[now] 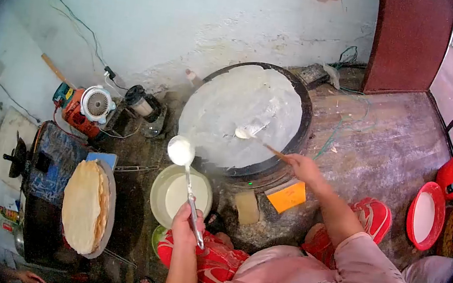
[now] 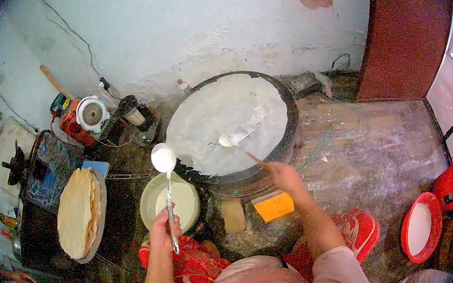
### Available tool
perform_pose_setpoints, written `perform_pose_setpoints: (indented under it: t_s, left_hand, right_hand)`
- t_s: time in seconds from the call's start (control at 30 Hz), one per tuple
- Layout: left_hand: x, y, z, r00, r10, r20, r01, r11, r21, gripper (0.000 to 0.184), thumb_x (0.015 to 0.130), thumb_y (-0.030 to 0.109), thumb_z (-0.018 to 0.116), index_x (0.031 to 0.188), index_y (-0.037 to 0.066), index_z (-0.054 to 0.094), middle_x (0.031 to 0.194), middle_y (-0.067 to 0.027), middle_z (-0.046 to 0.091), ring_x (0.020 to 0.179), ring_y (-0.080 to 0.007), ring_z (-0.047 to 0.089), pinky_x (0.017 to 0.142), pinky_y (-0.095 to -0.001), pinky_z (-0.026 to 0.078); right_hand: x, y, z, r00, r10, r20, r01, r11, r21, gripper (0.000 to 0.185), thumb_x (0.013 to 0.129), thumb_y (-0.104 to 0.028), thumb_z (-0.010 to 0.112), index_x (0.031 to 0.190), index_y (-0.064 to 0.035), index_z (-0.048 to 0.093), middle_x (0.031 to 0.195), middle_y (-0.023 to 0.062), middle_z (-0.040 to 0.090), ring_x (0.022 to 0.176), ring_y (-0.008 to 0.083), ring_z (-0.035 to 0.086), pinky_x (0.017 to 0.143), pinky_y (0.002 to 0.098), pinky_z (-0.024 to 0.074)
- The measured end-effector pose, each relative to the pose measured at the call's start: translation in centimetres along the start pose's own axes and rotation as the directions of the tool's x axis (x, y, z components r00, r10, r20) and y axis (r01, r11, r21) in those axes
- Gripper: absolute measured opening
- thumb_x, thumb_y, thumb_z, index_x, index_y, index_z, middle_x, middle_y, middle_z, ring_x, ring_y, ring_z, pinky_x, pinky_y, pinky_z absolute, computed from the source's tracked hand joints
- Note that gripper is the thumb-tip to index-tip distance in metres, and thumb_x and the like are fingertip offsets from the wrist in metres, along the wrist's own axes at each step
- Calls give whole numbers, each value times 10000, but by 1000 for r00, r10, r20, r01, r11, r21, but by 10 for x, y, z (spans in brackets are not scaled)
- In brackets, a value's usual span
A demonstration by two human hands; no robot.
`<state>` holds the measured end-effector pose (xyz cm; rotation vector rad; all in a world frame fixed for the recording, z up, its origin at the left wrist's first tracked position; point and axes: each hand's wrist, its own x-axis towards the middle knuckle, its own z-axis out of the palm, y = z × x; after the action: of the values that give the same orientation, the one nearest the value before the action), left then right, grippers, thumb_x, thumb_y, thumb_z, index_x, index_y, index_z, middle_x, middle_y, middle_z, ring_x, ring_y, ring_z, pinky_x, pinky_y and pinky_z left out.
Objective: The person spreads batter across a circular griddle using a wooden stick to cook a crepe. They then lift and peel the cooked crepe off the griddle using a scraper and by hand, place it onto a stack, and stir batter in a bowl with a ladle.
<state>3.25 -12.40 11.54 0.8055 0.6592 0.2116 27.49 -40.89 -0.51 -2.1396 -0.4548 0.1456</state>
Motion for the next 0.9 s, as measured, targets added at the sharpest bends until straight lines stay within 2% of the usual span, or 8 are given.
perform_pose_setpoints:
  t_s: [0.1,0.33,0.4,0.5,0.57,0.63,0.77,0.9]
  left_hand:
    - [-4,-9,12,1000,14,-25,-12,995,103,194,934,199,402,1047,61,476,638,-91,525,432,-162,435,365,-265,351]
    - [28,-33,47,1000,-16,22,10,968,252,169,928,175,399,963,37,490,600,-73,499,383,-141,428,332,-261,354]
    - [35,-37,58,999,21,36,-31,949,313,207,896,117,371,1053,36,477,609,-71,494,389,-144,427,341,-263,362]
    - [56,-48,64,999,32,34,-42,929,369,260,854,63,352,1082,39,474,607,-67,495,388,-152,430,344,-278,371]
    - [64,-52,71,998,57,15,-58,904,423,240,854,63,354,1046,39,495,583,-61,479,381,-152,422,339,-282,366]
    - [65,-54,75,998,64,-8,-55,907,419,221,851,60,360,1012,39,509,569,-58,464,380,-150,416,334,-290,353]
    - [75,-61,74,994,109,1,-99,901,423,185,844,51,370,970,45,505,566,-57,455,377,-145,393,336,-290,336]
    - [77,-67,76,997,53,-64,-20,900,436,97,857,66,386,892,34,470,588,-79,451,412,-156,405,351,-292,345]
  right_hand:
    - [-16,11,-6,965,223,-136,-206,970,129,255,894,-171,485,1114,-86,581,739,127,643,616,180,630,604,334,497]
    - [-25,-15,56,995,9,-102,-2,997,72,272,898,-148,455,1127,-53,566,652,106,611,560,166,608,557,307,486]
    - [-34,-37,39,982,116,-152,-80,972,221,254,885,-140,476,1104,-50,568,677,117,618,576,165,610,547,321,482]
    - [-53,-33,64,984,89,-152,-72,991,115,248,903,-126,441,1105,-45,561,692,108,626,602,168,613,568,328,479]
    - [-49,-45,76,988,113,-108,-114,993,-3,256,889,-117,455,1116,-44,550,701,104,627,618,177,613,598,329,474]
    - [-46,-53,71,969,243,38,-242,915,322,269,880,-115,469,1131,-53,542,712,106,625,608,179,610,623,321,472]
    - [-52,-47,82,966,248,-77,-243,967,75,279,922,-128,405,1161,-46,525,654,78,605,573,166,601,587,321,472]
    - [-51,-47,130,969,230,94,-248,913,323,313,920,-143,419,1211,-62,501,651,89,594,545,150,589,503,309,456]
